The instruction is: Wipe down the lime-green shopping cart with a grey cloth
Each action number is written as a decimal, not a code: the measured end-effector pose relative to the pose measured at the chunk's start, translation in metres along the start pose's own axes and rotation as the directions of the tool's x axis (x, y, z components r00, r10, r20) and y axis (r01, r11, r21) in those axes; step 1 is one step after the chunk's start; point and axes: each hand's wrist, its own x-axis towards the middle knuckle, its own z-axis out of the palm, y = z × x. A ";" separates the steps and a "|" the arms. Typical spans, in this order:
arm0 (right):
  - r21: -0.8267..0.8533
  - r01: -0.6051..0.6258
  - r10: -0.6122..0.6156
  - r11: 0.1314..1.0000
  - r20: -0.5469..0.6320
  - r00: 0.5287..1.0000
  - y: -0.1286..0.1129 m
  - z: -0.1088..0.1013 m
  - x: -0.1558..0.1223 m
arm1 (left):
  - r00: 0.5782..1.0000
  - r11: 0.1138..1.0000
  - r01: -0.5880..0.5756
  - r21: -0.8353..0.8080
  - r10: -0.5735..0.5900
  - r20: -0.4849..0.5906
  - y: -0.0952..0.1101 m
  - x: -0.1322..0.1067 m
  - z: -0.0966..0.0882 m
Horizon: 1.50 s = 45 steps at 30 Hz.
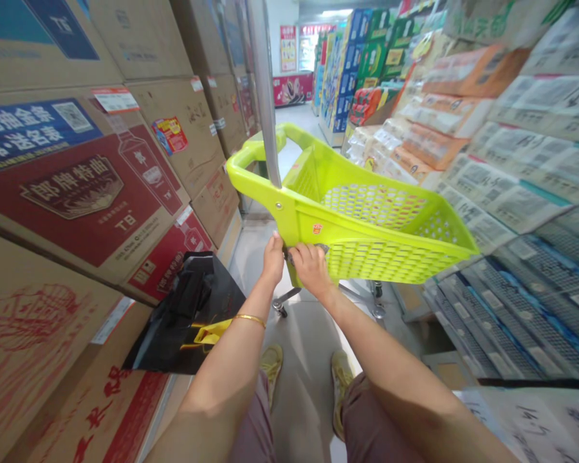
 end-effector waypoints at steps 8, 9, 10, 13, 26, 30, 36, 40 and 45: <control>0.008 -0.078 0.079 0.997 -0.150 0.986 -0.001 -0.005 0.020 | 0.989 0.996 0.094 0.002 -0.093 -0.118 -0.008 -0.006 -0.002; 0.013 -0.110 0.111 0.994 -0.176 0.978 0.000 -0.007 0.025 | 0.986 0.993 0.117 0.011 -0.115 -0.124 -0.010 -0.008 -0.002; 0.021 -0.138 0.139 0.990 -0.193 0.971 0.000 -0.008 0.029 | 0.983 0.990 0.137 0.019 -0.133 -0.130 -0.012 -0.009 -0.002; 0.052 -0.193 0.200 0.980 -0.197 0.960 0.000 -0.006 0.034 | 0.976 0.985 0.170 0.026 -0.165 -0.141 -0.019 -0.011 -0.002; -0.043 0.000 0.000 0.999 0.018 1.000 -0.001 0.022 -0.021 | 0.977 0.976 0.211 -0.054 -0.211 0.002 -0.037 -0.001 -0.009; -0.052 0.065 -0.062 0.997 0.053 0.997 0.001 0.027 -0.034 | 0.978 0.977 0.208 -0.041 -0.209 -0.016 -0.035 -0.002 -0.008; -0.060 -0.007 0.007 0.998 0.004 1.000 0.002 0.021 -0.019 | 0.983 0.979 0.183 -0.088 -0.184 0.004 -0.036 -0.002 -0.007; -0.024 -0.155 0.151 0.988 -0.120 0.981 0.003 0.012 0.008 | 0.986 0.981 0.166 -0.096 -0.163 0.040 -0.035 -0.003 -0.006; 0.011 -0.196 0.195 0.981 -0.127 0.972 0.002 0.012 0.016 | 0.982 0.980 0.186 -0.078 -0.184 0.034 -0.034 -0.005 -0.008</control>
